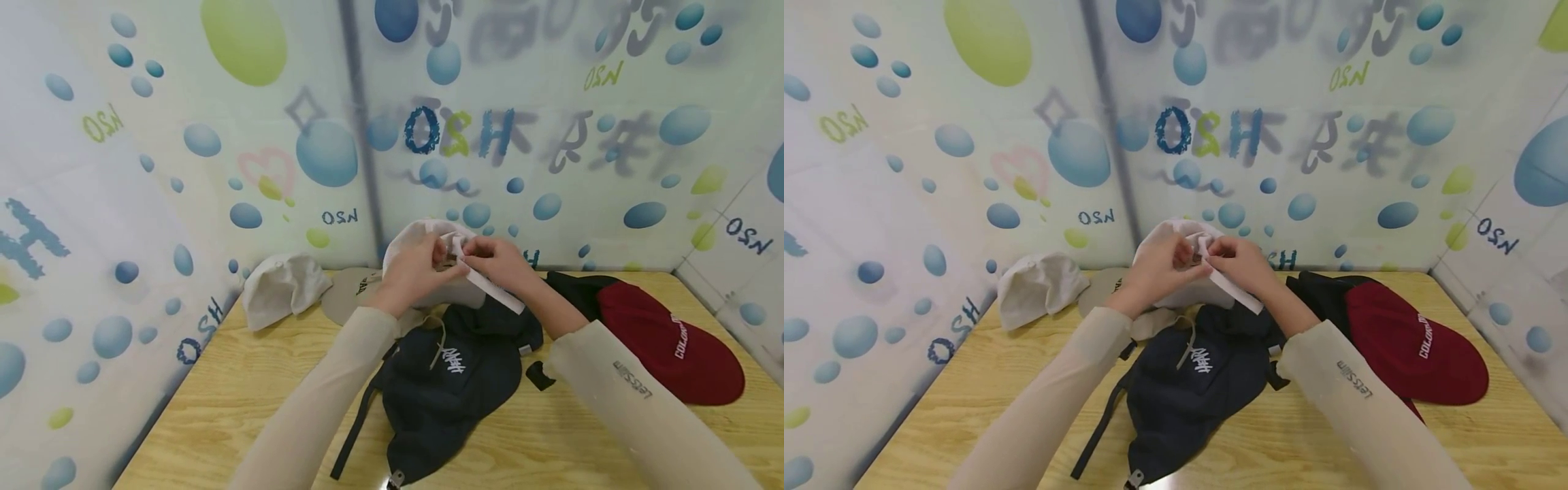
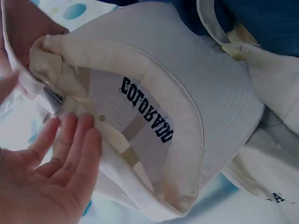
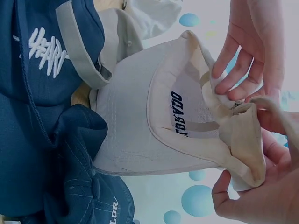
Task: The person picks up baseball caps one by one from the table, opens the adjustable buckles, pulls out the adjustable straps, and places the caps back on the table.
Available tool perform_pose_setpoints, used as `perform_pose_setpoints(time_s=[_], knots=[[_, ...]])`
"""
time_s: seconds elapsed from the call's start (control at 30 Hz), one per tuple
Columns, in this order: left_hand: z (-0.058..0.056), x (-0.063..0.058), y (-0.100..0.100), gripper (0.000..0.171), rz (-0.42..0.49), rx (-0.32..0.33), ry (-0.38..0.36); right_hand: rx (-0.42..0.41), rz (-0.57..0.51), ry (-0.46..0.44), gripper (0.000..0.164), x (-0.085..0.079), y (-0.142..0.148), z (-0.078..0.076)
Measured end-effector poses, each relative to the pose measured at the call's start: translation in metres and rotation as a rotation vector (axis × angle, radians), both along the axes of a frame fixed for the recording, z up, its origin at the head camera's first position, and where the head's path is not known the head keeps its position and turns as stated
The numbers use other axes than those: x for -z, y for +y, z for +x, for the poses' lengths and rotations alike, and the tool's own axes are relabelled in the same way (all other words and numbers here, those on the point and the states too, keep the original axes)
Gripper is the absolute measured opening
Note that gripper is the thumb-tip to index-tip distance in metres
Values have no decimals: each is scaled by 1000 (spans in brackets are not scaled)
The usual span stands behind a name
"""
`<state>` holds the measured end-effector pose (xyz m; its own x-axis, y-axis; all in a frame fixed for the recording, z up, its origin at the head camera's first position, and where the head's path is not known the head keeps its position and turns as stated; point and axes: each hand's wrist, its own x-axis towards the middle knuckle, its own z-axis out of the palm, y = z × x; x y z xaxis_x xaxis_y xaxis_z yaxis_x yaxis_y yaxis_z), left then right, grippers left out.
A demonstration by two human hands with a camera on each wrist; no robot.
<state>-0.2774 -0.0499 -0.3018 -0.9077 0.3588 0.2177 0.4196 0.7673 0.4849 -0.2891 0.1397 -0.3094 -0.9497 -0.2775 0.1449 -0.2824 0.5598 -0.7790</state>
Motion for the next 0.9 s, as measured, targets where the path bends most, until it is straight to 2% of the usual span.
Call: perform_pose_setpoints(time_s=[0.07,0.17,0.27,0.43,0.53,0.67,0.9], knots=[[-1,1,4,65,-46,20,-52,3,-9,-7,21,-2,0,-1],[-1,3,9,82,-130,44,-63,10,-12,-20,23,-4,-1,-2],[-1,6,12,69,-155,28,-13,12,-22,-34,24,-3,0,-3],[-1,10,11,32,-100,1,50,14,-66,-81,24,1,2,-7],[-1,12,9,27,-74,5,68,8,-82,-64,23,3,3,-7],[2,14,8,28,-50,-19,89,-19,-96,3,19,7,2,-4],[7,16,8,28,-47,-49,152,-21,-49,122,13,12,-5,3]])
